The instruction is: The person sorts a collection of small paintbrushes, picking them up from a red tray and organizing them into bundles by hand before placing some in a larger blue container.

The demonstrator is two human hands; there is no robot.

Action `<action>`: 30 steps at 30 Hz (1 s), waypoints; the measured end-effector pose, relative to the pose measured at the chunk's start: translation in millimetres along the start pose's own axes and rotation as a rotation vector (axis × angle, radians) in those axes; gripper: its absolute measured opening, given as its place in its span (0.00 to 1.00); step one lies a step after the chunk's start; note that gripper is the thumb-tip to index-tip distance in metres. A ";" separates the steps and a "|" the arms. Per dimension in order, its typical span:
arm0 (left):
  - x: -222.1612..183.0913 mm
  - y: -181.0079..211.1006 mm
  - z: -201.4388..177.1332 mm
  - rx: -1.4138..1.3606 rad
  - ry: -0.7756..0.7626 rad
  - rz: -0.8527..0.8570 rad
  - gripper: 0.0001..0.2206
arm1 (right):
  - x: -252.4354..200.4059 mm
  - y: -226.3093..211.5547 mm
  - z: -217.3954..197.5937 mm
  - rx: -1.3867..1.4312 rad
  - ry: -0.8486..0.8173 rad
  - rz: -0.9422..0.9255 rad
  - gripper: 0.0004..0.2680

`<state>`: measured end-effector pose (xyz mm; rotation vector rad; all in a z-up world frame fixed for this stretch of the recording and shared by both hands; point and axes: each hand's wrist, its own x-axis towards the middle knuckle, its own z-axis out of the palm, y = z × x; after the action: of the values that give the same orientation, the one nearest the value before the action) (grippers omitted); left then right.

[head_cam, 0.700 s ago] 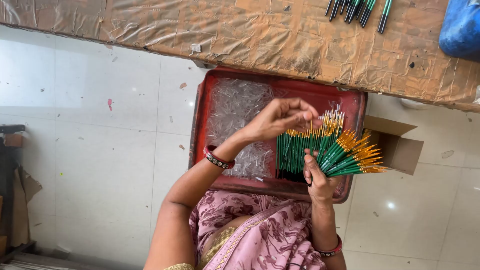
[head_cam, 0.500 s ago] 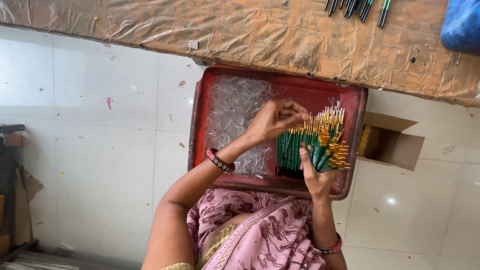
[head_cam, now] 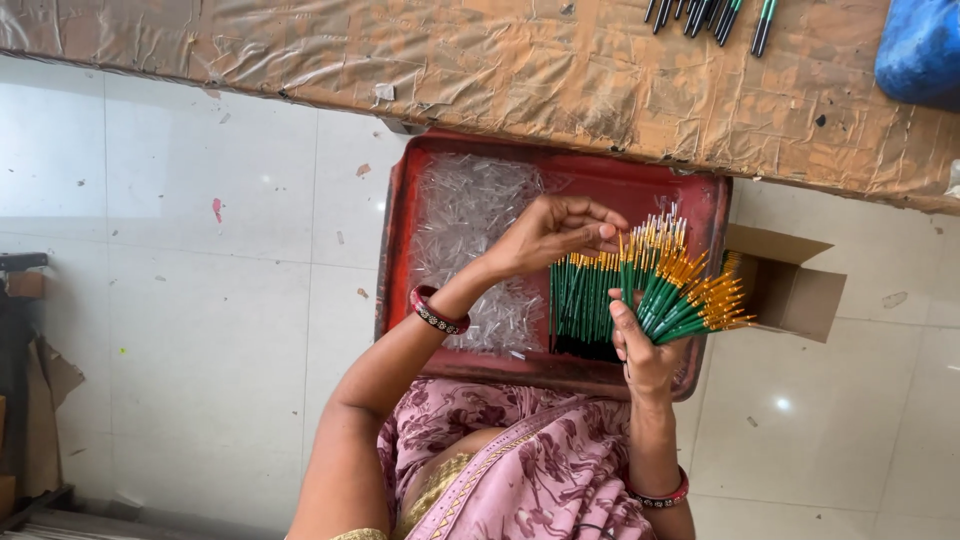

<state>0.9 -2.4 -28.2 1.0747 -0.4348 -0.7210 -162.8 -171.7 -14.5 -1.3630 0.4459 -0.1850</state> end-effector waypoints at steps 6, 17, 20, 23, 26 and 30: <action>0.3 22.9 7.4 -0.163 -0.032 -0.047 0.18 | -5.0 18.4 -11.7 0.048 0.029 0.016 0.10; 1.2 -13.5 6.9 0.155 0.135 -0.049 0.10 | 6.0 11.4 6.6 -0.358 0.036 -0.326 0.05; -2.2 -20.7 3.3 0.363 0.268 -0.115 0.11 | 5.3 19.5 1.8 -0.632 0.006 -0.649 0.07; -8.4 -26.5 7.5 0.753 0.321 -0.074 0.15 | 10.7 54.4 -9.7 -0.690 0.043 -0.624 0.08; -18.0 -15.2 10.4 0.970 0.288 0.036 0.17 | 16.5 85.2 -13.4 -0.422 0.079 -0.332 0.07; -29.5 -4.2 2.0 0.944 0.269 0.146 0.08 | 18.0 92.1 -15.0 -0.284 -0.010 -0.067 0.13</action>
<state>-22.2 16.3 -30.7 1.9697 -0.6326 -0.2015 -164.5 -173.0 -109.5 -1.6582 0.4303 -0.1740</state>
